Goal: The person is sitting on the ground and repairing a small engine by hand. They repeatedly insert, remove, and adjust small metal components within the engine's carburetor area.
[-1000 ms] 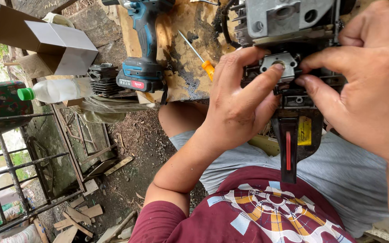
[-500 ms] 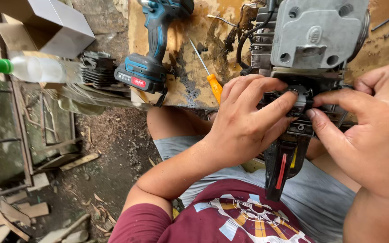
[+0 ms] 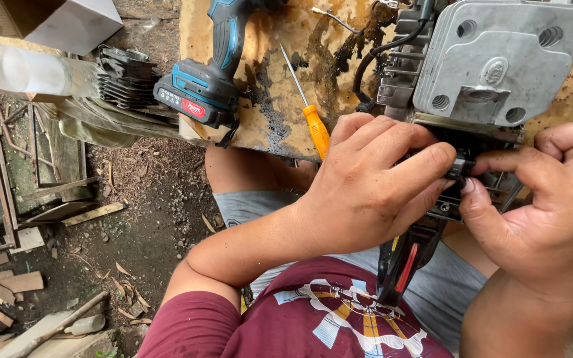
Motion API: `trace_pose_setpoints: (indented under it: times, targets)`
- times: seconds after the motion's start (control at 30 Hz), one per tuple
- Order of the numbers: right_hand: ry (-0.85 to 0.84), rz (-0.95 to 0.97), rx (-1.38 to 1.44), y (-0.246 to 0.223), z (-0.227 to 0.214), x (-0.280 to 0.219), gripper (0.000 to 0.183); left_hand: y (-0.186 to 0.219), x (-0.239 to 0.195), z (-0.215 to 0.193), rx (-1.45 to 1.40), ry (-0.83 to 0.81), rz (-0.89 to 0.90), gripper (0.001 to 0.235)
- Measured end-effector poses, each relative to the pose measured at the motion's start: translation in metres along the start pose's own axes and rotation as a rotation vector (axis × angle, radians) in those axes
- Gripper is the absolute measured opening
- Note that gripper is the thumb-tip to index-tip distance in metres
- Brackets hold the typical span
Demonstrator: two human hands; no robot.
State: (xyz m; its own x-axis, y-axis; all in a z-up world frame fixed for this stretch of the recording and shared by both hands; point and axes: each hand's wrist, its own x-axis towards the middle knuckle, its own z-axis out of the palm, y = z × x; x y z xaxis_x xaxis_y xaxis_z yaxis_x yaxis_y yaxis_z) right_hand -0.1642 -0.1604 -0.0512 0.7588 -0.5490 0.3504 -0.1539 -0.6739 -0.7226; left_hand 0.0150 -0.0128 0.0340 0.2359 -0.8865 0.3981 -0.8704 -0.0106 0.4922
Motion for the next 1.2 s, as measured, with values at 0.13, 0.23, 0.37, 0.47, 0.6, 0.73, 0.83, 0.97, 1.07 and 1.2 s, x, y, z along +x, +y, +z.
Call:
trace_pose_setpoints:
  times: [0.13, 0.23, 0.37, 0.47, 0.6, 0.73, 0.83, 0.97, 1.07, 1.2]
  targets:
    - [0.04, -0.005, -0.001, 0.007, 0.004, -0.001, 0.031, 0.001, 0.004, 0.0, -0.007, 0.011, -0.004, 0.033]
    - [0.015, 0.019, -0.027, 0.01, 0.002, -0.009, 0.029, 0.005, 0.005, 0.003, -0.021, 0.004, -0.071, 0.031]
    - [-0.017, 0.014, -0.019, 0.009, -0.004, -0.011, 0.029, 0.011, 0.005, 0.003, 0.008, 0.057, -0.112, 0.033]
    - [-0.008, 0.005, -0.008, 0.001, -0.008, -0.009, 0.035, 0.003, 0.006, -0.005, 0.061, 0.082, -0.067, 0.036]
    - [-0.044, -0.006, -0.066, -0.009, -0.011, -0.004, 0.039, -0.012, -0.006, -0.03, 0.066, 0.044, 0.02, 0.035]
    - [-0.064, 0.04, -0.074, -0.01, -0.014, -0.006, 0.037, -0.021, -0.02, -0.024, 0.11, 0.024, 0.053, 0.033]
    - [-0.077, -0.009, -0.072, -0.002, -0.012, -0.006, 0.035, -0.029, -0.024, -0.005, 0.13, 0.05, 0.044, 0.028]
    - [-0.015, -0.11, -0.039, 0.013, -0.003, -0.004, 0.035, -0.037, -0.019, 0.009, 0.097, 0.115, 0.064, 0.024]
    - [-0.004, -0.097, -0.011, 0.02, 0.002, -0.011, 0.033, -0.035, -0.019, 0.013, 0.105, 0.155, 0.06, 0.023]
    - [-0.034, 0.009, 0.06, 0.019, 0.001, -0.008, 0.032, -0.03, -0.017, 0.015, 0.113, 0.213, 0.057, 0.024]
